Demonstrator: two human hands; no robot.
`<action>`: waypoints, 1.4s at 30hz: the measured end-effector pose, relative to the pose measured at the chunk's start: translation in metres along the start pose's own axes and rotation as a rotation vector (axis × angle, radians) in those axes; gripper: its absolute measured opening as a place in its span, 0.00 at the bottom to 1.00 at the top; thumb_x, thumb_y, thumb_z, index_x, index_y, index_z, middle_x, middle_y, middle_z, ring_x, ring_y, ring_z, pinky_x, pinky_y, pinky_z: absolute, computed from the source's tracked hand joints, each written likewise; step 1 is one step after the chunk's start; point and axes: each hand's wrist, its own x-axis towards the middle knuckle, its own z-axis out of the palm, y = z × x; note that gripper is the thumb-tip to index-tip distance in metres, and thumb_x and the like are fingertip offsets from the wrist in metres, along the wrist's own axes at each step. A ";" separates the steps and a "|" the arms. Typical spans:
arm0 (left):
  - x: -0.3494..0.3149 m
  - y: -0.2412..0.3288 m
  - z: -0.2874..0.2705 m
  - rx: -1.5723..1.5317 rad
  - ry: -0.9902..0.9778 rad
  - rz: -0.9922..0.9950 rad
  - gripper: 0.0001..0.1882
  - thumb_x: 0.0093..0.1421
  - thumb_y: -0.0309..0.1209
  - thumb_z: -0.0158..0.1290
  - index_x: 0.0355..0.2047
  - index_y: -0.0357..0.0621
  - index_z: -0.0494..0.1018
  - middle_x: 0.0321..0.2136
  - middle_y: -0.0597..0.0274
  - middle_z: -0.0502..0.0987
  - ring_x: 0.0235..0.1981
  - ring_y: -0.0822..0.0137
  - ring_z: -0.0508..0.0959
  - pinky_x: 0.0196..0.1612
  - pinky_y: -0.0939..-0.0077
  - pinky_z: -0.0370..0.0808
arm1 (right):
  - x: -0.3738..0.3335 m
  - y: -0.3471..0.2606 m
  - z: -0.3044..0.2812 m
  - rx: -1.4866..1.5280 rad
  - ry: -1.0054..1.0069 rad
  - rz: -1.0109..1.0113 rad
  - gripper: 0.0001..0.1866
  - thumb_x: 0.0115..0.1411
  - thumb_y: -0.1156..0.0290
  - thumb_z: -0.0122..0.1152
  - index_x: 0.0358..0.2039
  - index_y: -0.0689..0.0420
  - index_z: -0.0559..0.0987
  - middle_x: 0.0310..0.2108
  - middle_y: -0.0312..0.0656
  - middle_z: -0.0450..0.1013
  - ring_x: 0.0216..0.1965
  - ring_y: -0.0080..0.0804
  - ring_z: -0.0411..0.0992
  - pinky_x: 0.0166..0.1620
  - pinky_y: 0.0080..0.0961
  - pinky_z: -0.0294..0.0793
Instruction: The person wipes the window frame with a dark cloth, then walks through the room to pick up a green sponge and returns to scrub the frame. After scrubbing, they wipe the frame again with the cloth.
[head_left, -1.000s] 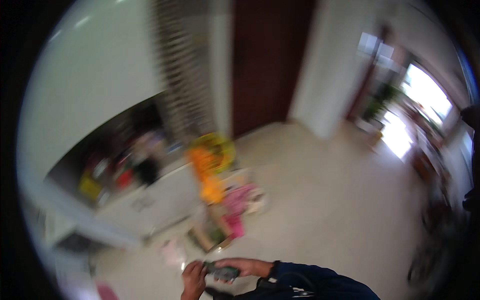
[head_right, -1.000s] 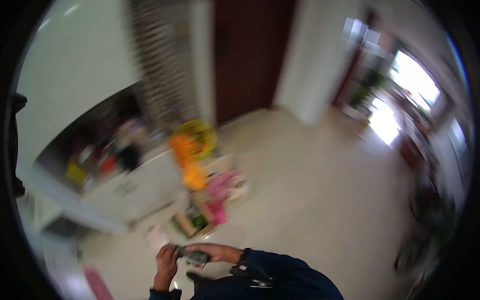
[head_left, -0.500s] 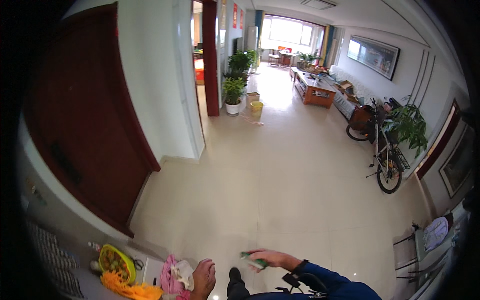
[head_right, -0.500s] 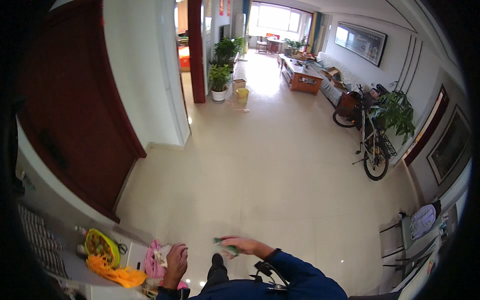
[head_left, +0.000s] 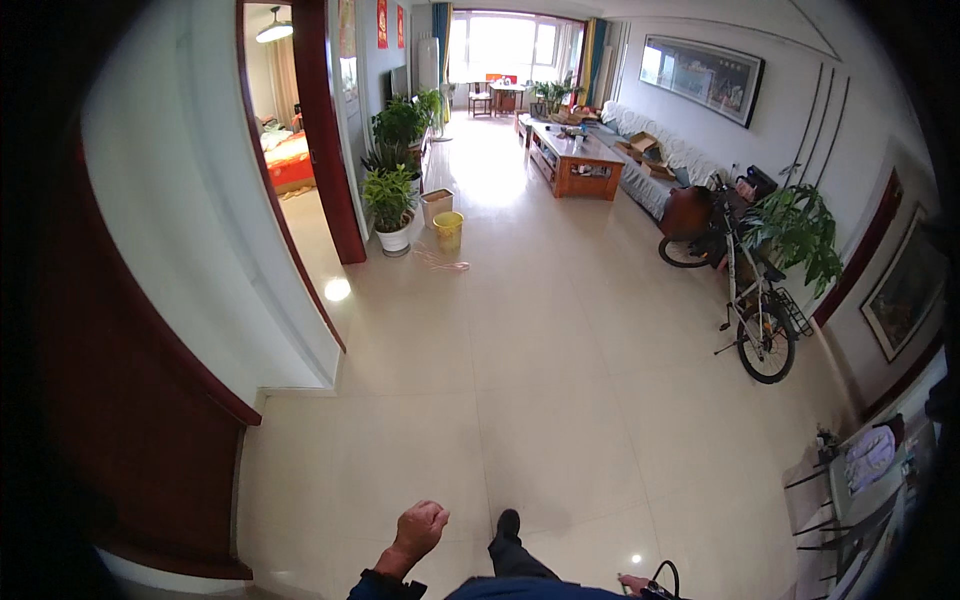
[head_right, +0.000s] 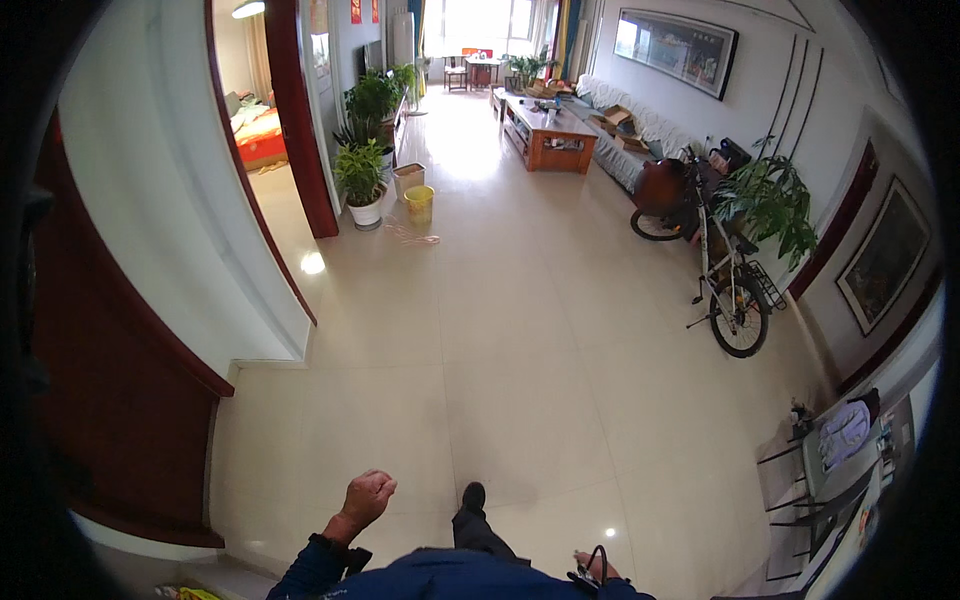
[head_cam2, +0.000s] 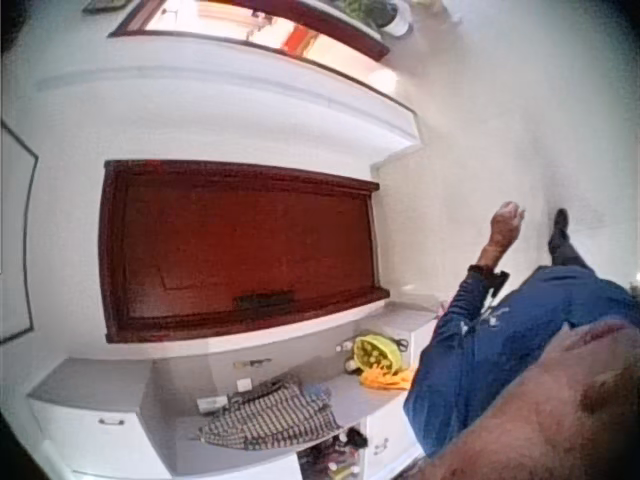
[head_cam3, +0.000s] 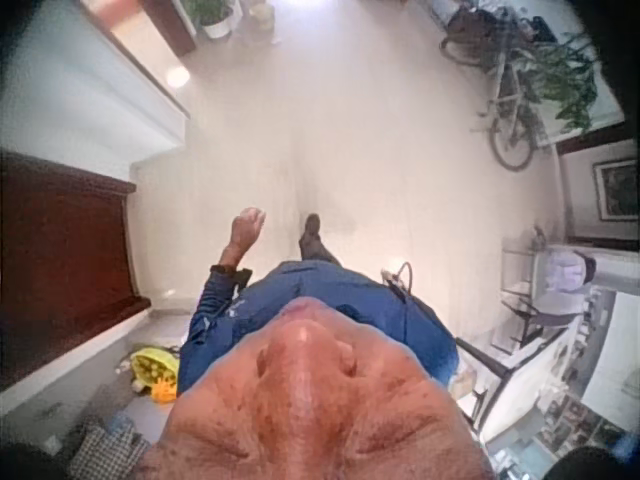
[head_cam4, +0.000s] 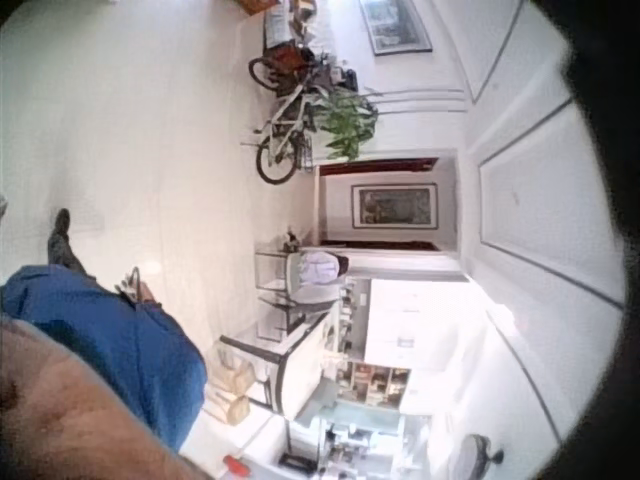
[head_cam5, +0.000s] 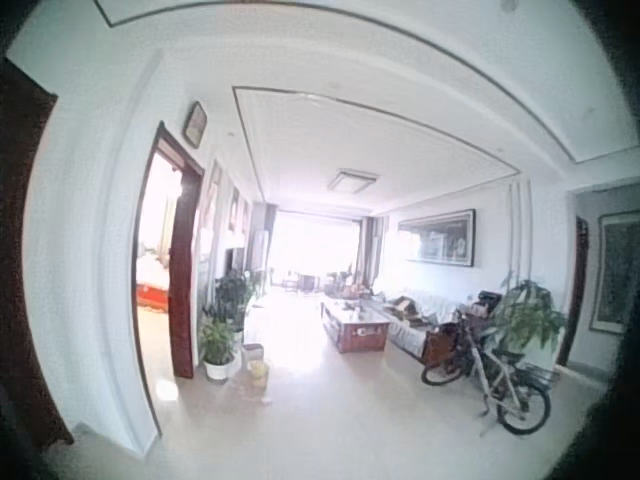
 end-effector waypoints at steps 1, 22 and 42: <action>0.038 0.000 0.005 0.027 -0.007 0.002 0.07 0.60 0.31 0.56 0.32 0.40 0.78 0.33 0.52 0.81 0.38 0.50 0.81 0.41 0.61 0.78 | 0.013 -0.035 0.007 -0.005 -0.178 -0.119 0.16 0.60 0.54 0.65 0.29 0.55 0.78 0.23 0.35 0.71 0.25 0.29 0.71 0.35 0.27 0.76; 0.832 -0.043 -0.004 -0.067 -0.157 0.185 0.09 0.60 0.30 0.58 0.39 0.41 0.80 0.37 0.48 0.81 0.37 0.49 0.82 0.40 0.62 0.79 | 0.250 -0.801 0.014 -0.488 -0.083 -0.403 0.26 0.56 0.43 0.64 0.36 0.57 0.85 0.25 0.40 0.78 0.27 0.29 0.75 0.34 0.29 0.75; 1.557 -0.092 0.034 -0.167 -0.111 -0.078 0.11 0.61 0.32 0.58 0.41 0.40 0.81 0.35 0.48 0.82 0.35 0.53 0.83 0.39 0.64 0.80 | 0.534 -1.726 -0.063 -0.370 0.139 -0.746 0.31 0.52 0.47 0.66 0.48 0.58 0.81 0.35 0.45 0.81 0.36 0.33 0.78 0.40 0.32 0.77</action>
